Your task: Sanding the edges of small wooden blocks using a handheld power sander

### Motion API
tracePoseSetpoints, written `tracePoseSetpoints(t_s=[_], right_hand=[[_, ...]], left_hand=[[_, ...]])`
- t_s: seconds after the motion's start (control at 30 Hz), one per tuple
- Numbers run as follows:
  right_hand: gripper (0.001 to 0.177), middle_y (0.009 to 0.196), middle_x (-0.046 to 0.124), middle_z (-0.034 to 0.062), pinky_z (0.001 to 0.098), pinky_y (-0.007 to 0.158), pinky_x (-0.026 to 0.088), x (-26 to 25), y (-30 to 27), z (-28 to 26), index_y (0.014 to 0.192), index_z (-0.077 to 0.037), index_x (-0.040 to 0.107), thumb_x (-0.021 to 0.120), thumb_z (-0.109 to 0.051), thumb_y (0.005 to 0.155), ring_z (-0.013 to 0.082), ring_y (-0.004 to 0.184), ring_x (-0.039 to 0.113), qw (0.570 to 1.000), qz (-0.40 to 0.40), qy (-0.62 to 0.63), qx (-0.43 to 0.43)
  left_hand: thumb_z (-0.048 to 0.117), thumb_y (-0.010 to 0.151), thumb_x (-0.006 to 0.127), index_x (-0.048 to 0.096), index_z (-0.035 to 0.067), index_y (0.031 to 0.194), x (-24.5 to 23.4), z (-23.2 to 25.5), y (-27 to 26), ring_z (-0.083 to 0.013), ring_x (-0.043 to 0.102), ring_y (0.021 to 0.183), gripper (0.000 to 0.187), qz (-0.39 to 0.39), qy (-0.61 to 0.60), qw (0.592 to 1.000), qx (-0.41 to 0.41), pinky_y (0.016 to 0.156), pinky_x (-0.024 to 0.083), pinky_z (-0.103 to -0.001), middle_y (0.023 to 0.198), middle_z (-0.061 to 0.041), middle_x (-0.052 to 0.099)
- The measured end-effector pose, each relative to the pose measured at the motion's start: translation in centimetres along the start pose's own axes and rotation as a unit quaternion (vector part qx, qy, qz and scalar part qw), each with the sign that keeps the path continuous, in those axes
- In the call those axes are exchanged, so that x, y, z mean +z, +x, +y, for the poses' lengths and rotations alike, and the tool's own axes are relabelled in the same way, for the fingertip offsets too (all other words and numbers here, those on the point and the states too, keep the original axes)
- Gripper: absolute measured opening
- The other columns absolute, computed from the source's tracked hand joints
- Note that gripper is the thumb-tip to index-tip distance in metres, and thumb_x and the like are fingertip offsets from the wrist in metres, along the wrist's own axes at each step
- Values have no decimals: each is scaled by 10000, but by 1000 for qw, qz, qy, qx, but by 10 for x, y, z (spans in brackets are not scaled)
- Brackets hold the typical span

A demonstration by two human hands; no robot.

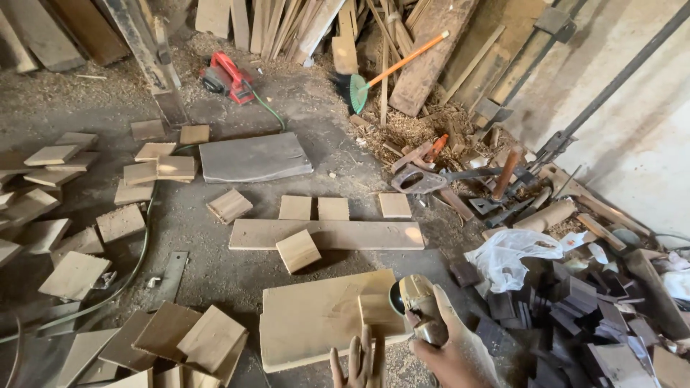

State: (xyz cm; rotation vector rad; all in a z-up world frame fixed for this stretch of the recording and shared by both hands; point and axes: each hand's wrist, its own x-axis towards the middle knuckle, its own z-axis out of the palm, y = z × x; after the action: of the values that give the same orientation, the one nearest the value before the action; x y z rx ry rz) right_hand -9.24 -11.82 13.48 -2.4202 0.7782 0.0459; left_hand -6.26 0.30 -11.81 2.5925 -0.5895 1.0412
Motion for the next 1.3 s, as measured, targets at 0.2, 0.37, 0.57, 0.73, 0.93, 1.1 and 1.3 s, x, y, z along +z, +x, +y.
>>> tracePoseSetpoints(t_s=[0.2, 0.37, 0.57, 0.73, 0.93, 1.1, 1.3], right_hand=[[991, 1295, 755, -1, 323, 931, 611, 4, -3, -18, 1605, -400, 280, 743, -344, 731, 205, 1140, 779, 999, -19, -12, 39], [1072, 1329, 735, -29, 314, 942, 617, 13, 3, -22, 1626, -430, 203, 766, -335, 719, 187, 1165, 770, 997, -37, -51, 38], [1079, 1217, 788, -50, 338, 824, 656, 44, 11, -26, 1607, -467, 229, 768, -389, 675, 207, 1005, 820, 996, -12, -83, -23], [1087, 1166, 789, 35, 374, 808, 669, 57, 6, -47, 1641, -413, 137, 746, -366, 742, 271, 962, 814, 992, -72, -83, -67], [1174, 1376, 668, 58, 276, 754, 743, 44, 22, -34, 1652, -388, -33, 762, -329, 790, 166, 985, 842, 992, -93, -79, -41], [1112, 1289, 751, 16, 291, 862, 656, 26, 14, -36, 1650, -410, 140, 758, -266, 736, 189, 1064, 804, 998, -48, -37, 2], [1093, 1285, 751, 27, 318, 884, 657, 33, 18, -25, 1642, -374, 177, 772, -264, 732, 203, 1096, 803, 998, -27, -47, -7]], left_hand=[[228, 876, 606, 605, 178, 1392, -29, -8, 15, -151, 585, 1064, 518, -16, 31, 999, 20, 1015, 403, -563, 1574, -114, 459], [190, 910, 637, 703, 187, 1244, -14, -15, 12, -136, 625, 960, 341, 37, 52, 997, 39, 907, 493, -536, 1423, -114, 605], [224, 995, 558, 628, 180, 1400, -15, -25, 15, -127, 595, 1054, 413, 55, 105, 990, 70, 1059, 408, -572, 1502, -78, 554], [252, 1010, 553, 637, 134, 1353, 56, -24, -49, -303, 405, 1441, 372, 58, 47, 991, 110, 1102, 365, -700, 1390, -55, 612], [286, 1059, 488, 567, 232, 1479, -9, -27, 9, -260, 243, 1539, 431, 100, 153, 981, 58, 1207, 290, -568, 1622, -14, 427], [242, 1009, 550, 614, 224, 1414, 0, -30, 3, -238, 345, 1316, 411, 63, 127, 986, 88, 1182, 265, -603, 1581, -80, 467], [216, 1005, 540, 601, 187, 1431, -9, -30, 9, -169, 525, 1201, 431, 56, 143, 984, 95, 1013, 483, -528, 1528, -61, 519]])
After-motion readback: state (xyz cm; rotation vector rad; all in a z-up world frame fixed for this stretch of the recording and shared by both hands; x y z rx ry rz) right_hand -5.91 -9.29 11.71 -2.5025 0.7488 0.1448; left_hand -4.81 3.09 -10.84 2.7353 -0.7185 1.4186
